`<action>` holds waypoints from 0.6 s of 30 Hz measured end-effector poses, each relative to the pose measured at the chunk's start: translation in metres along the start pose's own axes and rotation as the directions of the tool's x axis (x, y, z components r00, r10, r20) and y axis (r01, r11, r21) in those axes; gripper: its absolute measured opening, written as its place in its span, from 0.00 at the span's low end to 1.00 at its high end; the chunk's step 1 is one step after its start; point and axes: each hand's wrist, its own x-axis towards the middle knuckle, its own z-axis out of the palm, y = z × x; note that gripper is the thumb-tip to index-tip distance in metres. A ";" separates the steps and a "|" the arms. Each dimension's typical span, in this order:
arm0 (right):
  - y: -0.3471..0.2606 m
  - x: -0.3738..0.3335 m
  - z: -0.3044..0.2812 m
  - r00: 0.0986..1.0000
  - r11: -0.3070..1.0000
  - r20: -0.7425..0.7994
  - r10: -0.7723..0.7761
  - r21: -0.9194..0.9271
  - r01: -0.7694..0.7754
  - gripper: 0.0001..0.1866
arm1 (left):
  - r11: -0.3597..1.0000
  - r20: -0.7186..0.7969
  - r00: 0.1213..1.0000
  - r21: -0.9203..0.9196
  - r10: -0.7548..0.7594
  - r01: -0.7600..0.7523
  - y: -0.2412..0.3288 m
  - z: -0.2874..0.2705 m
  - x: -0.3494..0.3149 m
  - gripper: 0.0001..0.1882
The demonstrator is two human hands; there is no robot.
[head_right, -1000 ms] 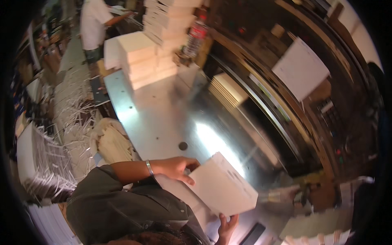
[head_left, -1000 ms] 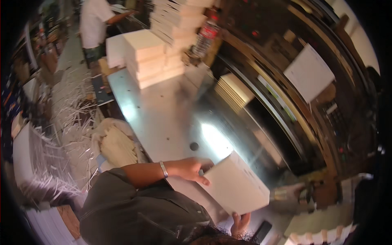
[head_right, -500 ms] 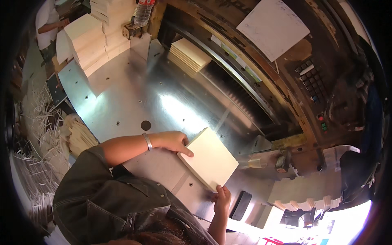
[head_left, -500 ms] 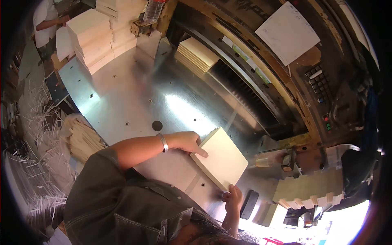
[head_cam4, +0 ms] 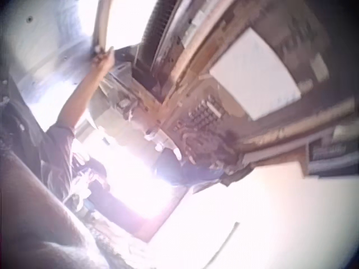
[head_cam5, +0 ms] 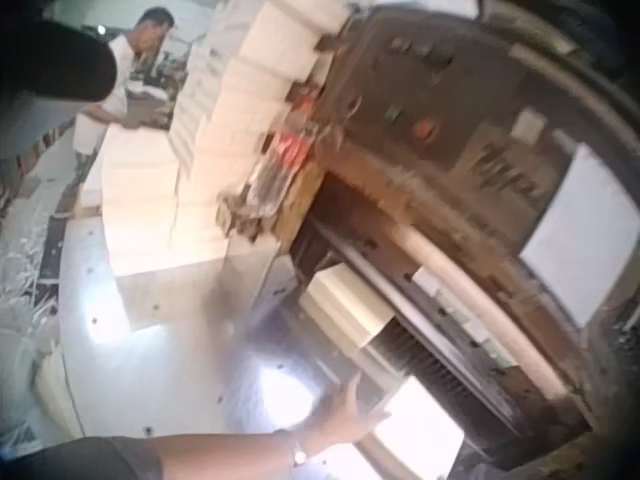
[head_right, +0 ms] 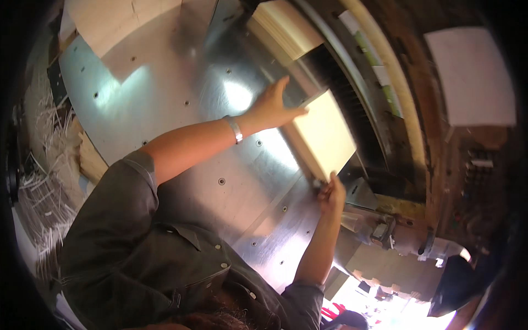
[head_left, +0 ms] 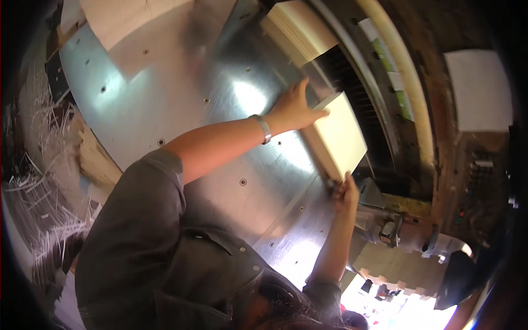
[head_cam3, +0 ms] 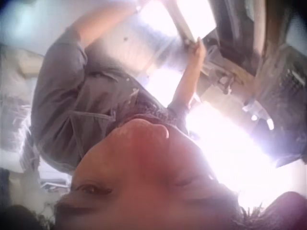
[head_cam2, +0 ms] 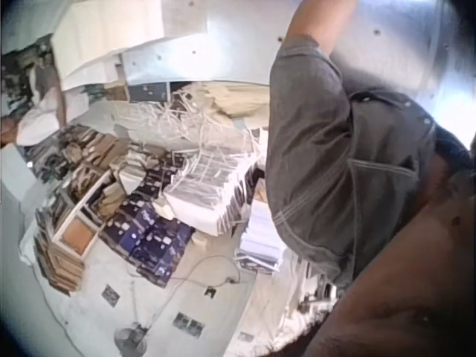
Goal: The person takes a stack of white paper, aligns it against the guide of an industrial paper cutter, and uses the machine to trim the paper. The person then removes the trimmed stack and adds it to a larger pile.
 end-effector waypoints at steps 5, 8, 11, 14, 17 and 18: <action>-0.062 0.079 0.032 0.996 0.999 0.078 0.034 -0.014 -0.033 0.18 | 0.891 -0.014 0.993 -0.442 -0.120 0.101 0.007 0.042 0.004 0.60; -0.083 0.106 0.066 0.998 0.999 0.063 0.028 -0.023 -0.027 0.20 | 0.844 0.046 0.999 -0.535 -0.013 0.035 0.010 0.058 0.021 0.65; -0.093 0.124 0.090 0.998 0.999 0.066 -0.010 -0.033 0.012 0.21 | 0.835 0.079 0.996 -0.544 -0.041 0.078 0.007 0.069 0.042 0.67; -0.101 0.139 0.094 0.996 0.998 0.074 -0.055 -0.031 0.058 0.19 | 0.846 0.116 0.993 -0.527 -0.029 0.086 0.009 0.076 0.063 0.69; -0.108 0.146 0.100 0.996 0.998 0.065 -0.055 -0.023 0.057 0.17 | 0.855 0.142 0.990 -0.513 -0.005 0.078 0.004 0.078 0.080 0.71; -0.109 0.146 0.105 0.995 0.997 0.075 -0.063 -0.042 0.067 0.18 | 0.843 0.117 0.993 -0.535 0.014 0.051 0.000 0.078 0.086 0.71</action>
